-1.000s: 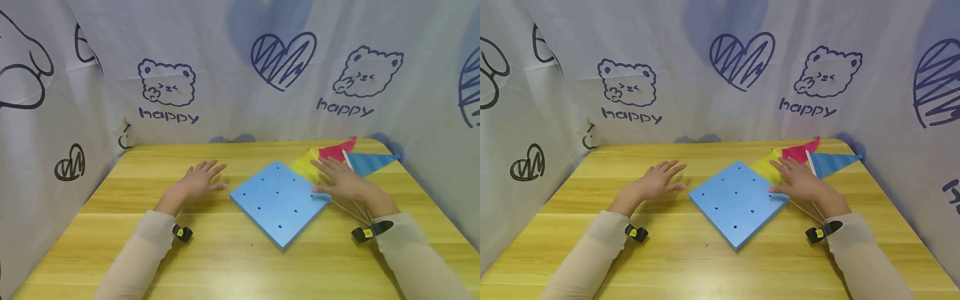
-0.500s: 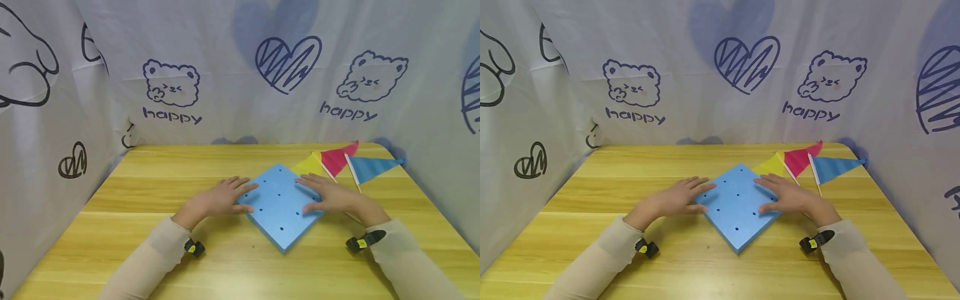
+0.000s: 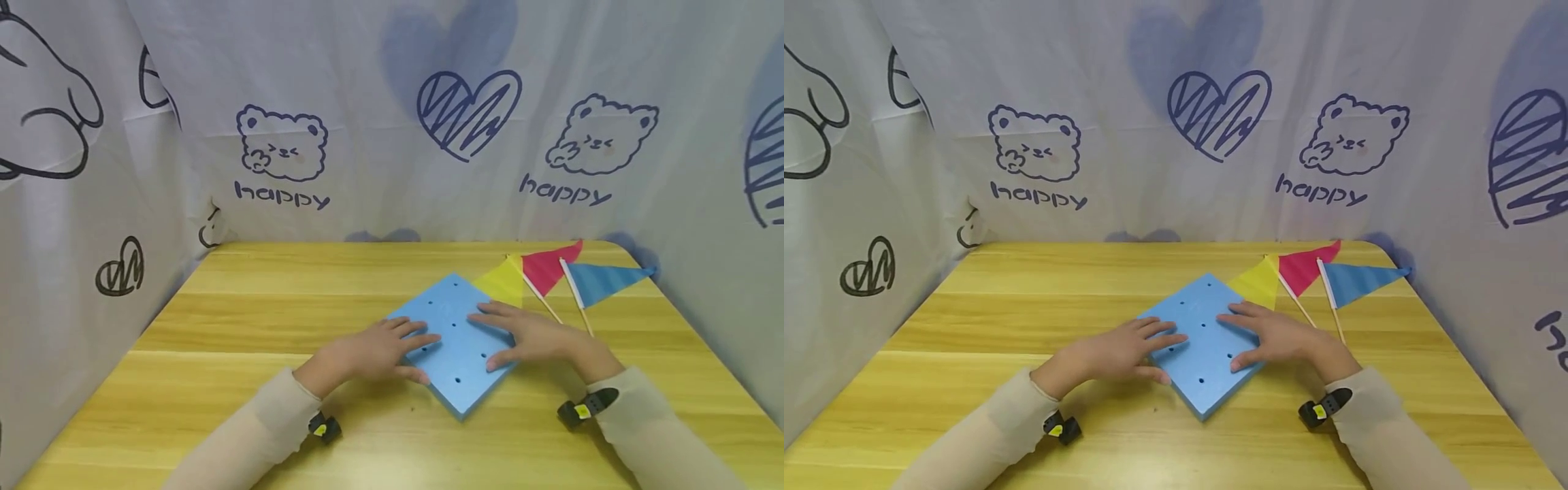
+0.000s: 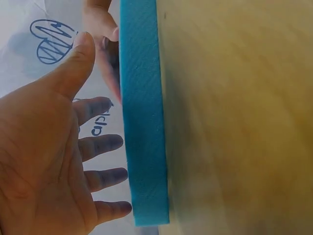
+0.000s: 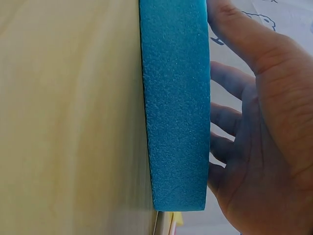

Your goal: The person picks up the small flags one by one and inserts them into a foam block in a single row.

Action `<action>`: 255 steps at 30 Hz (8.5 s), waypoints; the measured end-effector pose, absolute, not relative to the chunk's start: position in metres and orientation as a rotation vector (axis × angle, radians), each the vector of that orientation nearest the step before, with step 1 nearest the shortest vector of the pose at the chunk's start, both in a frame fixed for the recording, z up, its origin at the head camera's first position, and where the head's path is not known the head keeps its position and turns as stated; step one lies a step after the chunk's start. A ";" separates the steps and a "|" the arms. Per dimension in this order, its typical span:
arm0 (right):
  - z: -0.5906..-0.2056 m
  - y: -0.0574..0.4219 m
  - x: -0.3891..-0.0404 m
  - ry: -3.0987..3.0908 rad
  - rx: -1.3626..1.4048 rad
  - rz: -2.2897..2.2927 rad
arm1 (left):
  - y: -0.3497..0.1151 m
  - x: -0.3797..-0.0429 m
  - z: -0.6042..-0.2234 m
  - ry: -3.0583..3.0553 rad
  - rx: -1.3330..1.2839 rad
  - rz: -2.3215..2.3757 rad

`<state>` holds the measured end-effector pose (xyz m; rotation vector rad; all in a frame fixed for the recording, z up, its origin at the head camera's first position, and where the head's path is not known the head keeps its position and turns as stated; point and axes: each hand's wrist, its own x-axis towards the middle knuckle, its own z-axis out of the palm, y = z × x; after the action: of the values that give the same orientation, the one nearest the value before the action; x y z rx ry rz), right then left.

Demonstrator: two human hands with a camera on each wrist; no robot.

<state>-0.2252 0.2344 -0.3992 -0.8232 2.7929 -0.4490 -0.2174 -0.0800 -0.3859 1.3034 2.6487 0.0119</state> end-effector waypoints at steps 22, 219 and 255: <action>-0.399 0.214 -0.213 2.728 -0.996 -0.391 | -0.114 -0.245 -0.387 2.651 1.241 0.098; -0.318 0.068 -0.290 2.531 -0.699 -1.626 | -0.163 -0.222 -0.395 2.575 1.057 0.266; -0.354 0.043 -0.316 2.585 -0.781 -1.659 | -0.161 -0.224 -0.396 2.574 1.047 0.293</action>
<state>-0.3163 0.0425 -0.3541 -0.7811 2.5848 -1.6590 -0.2242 -0.1614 -0.3960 1.0474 2.5736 0.2930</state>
